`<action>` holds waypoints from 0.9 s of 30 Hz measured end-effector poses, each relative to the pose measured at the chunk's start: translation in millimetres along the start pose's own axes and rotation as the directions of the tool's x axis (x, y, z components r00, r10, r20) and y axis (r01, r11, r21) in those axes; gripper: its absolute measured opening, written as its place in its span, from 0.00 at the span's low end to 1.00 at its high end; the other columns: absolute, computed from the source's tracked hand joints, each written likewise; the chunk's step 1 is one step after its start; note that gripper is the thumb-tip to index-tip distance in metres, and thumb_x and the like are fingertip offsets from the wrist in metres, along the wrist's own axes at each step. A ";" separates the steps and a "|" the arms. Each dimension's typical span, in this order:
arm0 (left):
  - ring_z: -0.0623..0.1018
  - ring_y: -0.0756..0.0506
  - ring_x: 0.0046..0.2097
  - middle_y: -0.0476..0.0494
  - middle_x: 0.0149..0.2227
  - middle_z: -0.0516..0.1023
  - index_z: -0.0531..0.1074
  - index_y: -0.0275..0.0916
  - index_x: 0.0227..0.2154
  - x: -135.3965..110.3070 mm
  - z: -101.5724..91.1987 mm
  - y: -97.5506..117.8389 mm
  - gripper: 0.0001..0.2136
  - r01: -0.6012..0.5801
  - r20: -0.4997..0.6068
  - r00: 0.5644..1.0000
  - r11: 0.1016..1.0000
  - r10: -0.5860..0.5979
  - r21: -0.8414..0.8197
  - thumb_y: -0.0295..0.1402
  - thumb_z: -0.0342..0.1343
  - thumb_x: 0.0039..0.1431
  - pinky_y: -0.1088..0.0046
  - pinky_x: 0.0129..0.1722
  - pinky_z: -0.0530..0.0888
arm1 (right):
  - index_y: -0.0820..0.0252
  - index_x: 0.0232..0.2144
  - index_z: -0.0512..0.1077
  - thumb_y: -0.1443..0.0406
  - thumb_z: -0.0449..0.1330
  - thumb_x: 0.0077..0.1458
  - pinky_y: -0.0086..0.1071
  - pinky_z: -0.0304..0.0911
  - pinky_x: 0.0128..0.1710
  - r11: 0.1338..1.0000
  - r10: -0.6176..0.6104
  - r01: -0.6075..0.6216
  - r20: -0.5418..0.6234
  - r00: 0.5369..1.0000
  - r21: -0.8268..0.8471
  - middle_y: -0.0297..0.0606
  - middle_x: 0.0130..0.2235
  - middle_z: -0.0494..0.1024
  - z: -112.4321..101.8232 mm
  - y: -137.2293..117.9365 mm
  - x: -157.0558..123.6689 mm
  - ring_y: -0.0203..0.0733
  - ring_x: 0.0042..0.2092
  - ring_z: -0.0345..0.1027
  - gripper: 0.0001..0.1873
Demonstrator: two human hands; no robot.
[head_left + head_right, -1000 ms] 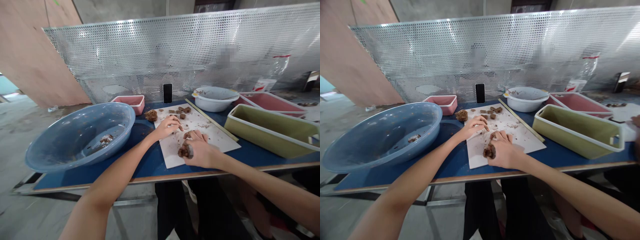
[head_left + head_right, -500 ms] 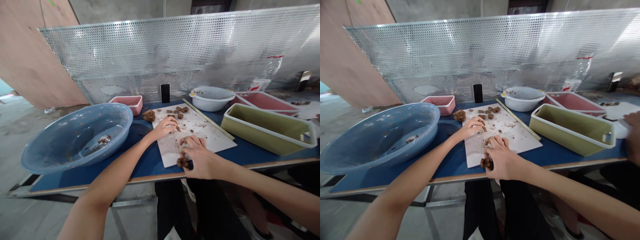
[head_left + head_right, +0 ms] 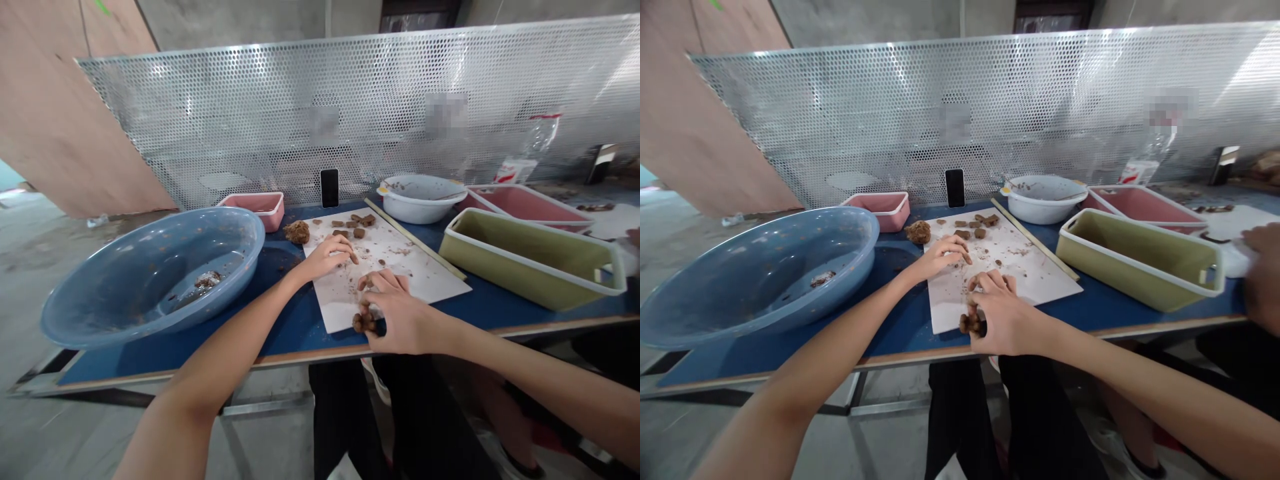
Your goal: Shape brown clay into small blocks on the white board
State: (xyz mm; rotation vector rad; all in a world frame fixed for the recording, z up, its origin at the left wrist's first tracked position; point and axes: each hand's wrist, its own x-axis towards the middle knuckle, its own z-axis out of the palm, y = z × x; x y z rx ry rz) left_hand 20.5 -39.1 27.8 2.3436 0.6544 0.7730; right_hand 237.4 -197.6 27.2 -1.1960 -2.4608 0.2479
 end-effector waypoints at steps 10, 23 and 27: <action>0.77 0.38 0.55 0.40 0.47 0.80 0.87 0.42 0.38 0.6 2.5 -6.0 0.13 0.014 0.016 1.000 1.000 -0.014 -0.007 0.33 0.55 0.68 0.53 0.67 0.66 | 0.51 0.33 0.78 0.63 0.68 0.53 0.50 0.67 0.57 0.960 0.027 -0.037 0.042 0.999 0.279 0.43 0.51 0.78 -12.9 9.5 0.6 0.54 0.57 0.71 0.03; 0.80 0.38 0.53 0.38 0.48 0.84 0.81 0.40 0.46 2.1 -1.0 -13.0 0.11 -0.122 -0.327 0.935 0.991 0.135 0.062 0.39 0.59 0.72 0.56 0.62 0.70 | 0.50 0.38 0.82 0.53 0.68 0.51 0.50 0.69 0.59 0.116 0.342 -0.319 0.264 0.902 0.940 0.40 0.49 0.86 -32.9 61.7 41.9 0.56 0.59 0.76 0.13; 0.81 0.39 0.51 0.40 0.46 0.85 0.82 0.42 0.44 2.9 -1.2 -13.7 0.11 -0.109 -0.356 0.926 0.991 0.127 0.072 0.41 0.58 0.72 0.57 0.59 0.73 | 0.49 0.38 0.83 0.54 0.69 0.49 0.44 0.70 0.56 -0.017 0.363 -0.301 0.286 0.887 0.953 0.39 0.51 0.86 -29.1 57.1 43.5 0.56 0.62 0.73 0.13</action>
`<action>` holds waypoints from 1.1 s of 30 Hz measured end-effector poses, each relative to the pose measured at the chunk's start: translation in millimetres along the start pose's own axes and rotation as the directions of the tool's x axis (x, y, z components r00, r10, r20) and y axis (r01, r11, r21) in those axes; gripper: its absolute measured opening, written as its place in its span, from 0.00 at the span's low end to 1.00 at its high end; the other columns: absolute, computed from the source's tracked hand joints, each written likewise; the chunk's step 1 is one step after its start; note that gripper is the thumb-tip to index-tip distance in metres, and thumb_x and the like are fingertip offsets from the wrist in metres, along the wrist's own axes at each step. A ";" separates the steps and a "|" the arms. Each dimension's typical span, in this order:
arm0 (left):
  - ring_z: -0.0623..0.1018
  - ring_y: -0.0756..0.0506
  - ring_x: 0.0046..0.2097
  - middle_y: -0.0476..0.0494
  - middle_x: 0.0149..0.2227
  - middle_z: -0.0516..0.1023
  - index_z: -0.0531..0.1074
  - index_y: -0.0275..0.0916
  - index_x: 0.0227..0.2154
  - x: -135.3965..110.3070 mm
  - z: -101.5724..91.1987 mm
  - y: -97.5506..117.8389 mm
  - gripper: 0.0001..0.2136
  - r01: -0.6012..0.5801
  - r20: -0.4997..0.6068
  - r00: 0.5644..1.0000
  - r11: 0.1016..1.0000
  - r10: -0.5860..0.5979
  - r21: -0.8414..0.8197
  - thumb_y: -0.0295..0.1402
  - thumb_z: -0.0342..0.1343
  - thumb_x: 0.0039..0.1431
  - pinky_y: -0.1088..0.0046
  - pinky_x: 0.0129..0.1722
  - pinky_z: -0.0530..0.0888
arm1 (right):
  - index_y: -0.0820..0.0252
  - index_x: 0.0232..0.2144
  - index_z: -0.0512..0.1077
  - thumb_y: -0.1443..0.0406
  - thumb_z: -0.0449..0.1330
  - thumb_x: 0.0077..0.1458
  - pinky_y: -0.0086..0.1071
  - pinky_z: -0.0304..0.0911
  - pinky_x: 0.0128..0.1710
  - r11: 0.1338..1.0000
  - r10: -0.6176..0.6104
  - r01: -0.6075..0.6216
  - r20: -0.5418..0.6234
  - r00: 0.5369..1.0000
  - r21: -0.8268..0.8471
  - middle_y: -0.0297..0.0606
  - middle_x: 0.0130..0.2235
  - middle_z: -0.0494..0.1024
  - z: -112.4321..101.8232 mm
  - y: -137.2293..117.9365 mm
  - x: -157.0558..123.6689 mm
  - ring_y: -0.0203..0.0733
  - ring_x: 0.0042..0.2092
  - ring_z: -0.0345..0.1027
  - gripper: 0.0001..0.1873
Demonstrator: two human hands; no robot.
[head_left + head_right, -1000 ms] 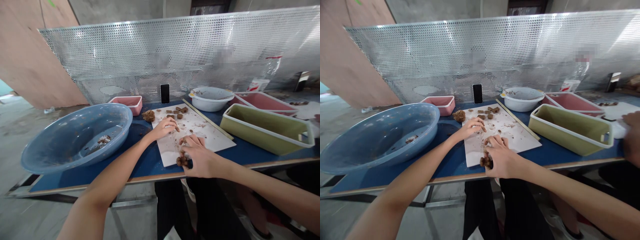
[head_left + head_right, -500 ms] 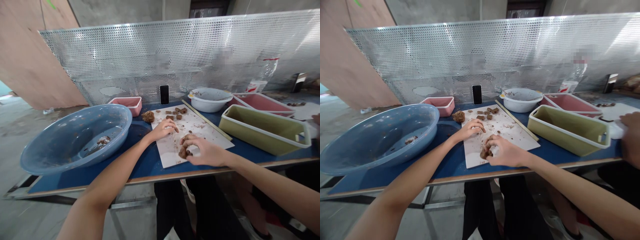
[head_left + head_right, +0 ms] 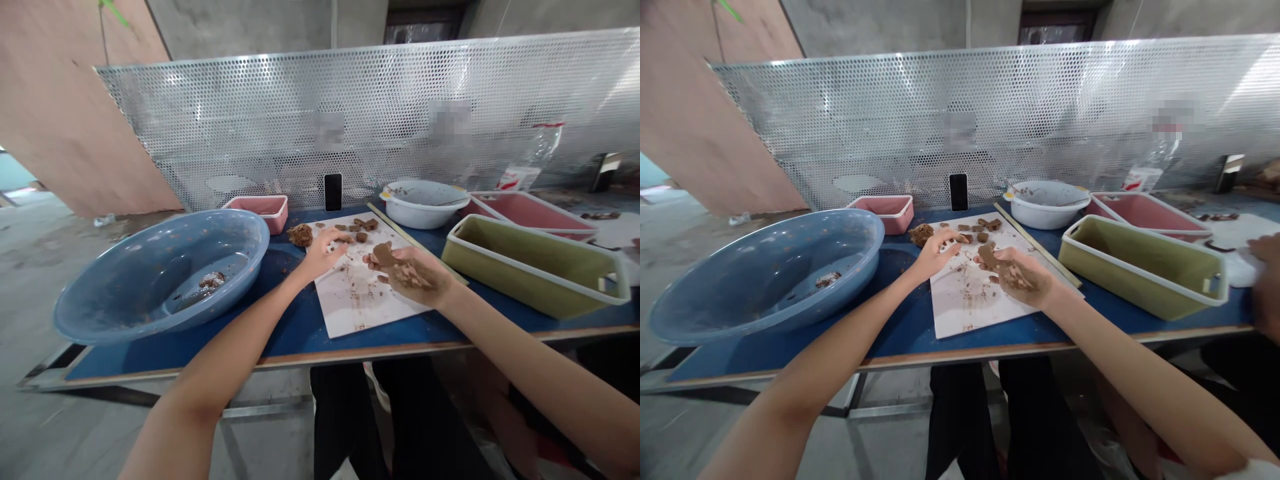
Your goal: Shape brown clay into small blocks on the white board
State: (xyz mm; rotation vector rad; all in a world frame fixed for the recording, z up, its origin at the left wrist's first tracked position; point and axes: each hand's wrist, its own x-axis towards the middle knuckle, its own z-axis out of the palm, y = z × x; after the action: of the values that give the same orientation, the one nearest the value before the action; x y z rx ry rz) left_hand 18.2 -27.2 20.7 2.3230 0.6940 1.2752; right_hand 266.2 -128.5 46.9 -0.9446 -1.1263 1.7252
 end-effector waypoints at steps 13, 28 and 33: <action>0.82 0.42 0.47 0.41 0.43 0.86 0.83 0.41 0.40 -0.1 10.5 16.0 0.10 0.144 0.003 0.990 0.987 -0.144 -0.075 0.38 0.59 0.71 0.67 0.41 0.73 | 0.48 0.35 0.81 0.56 0.71 0.49 0.37 0.66 0.40 0.982 -0.086 0.110 -0.156 0.984 0.152 0.35 0.45 0.86 5.8 -0.1 7.6 0.51 0.52 0.74 0.10; 0.79 0.40 0.49 0.42 0.44 0.82 0.83 0.43 0.40 -5.2 29.0 47.4 0.10 0.282 -0.116 0.950 0.955 -0.291 -0.088 0.43 0.70 0.64 0.61 0.52 0.75 | 0.49 0.29 0.75 0.55 0.71 0.49 0.40 0.64 0.43 0.997 -0.072 0.079 -0.227 0.971 0.026 0.33 0.39 0.83 -1.4 4.6 39.3 0.49 0.46 0.74 0.09; 0.79 0.39 0.50 0.41 0.45 0.79 0.82 0.42 0.42 -7.6 34.7 53.1 0.14 0.309 -0.174 0.932 0.947 -0.319 -0.085 0.43 0.73 0.60 0.56 0.57 0.75 | 0.51 0.27 0.76 0.55 0.76 0.44 0.37 0.64 0.42 0.996 -0.080 0.083 -0.193 0.978 0.011 0.32 0.37 0.81 -3.3 5.2 55.0 0.42 0.40 0.70 0.14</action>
State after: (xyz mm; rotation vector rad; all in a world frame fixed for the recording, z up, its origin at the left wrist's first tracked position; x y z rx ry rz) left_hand 56.6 -77.7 27.9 1.9638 1.0307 1.3490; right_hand 248.3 -77.8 33.4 -1.0167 -1.0067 1.5401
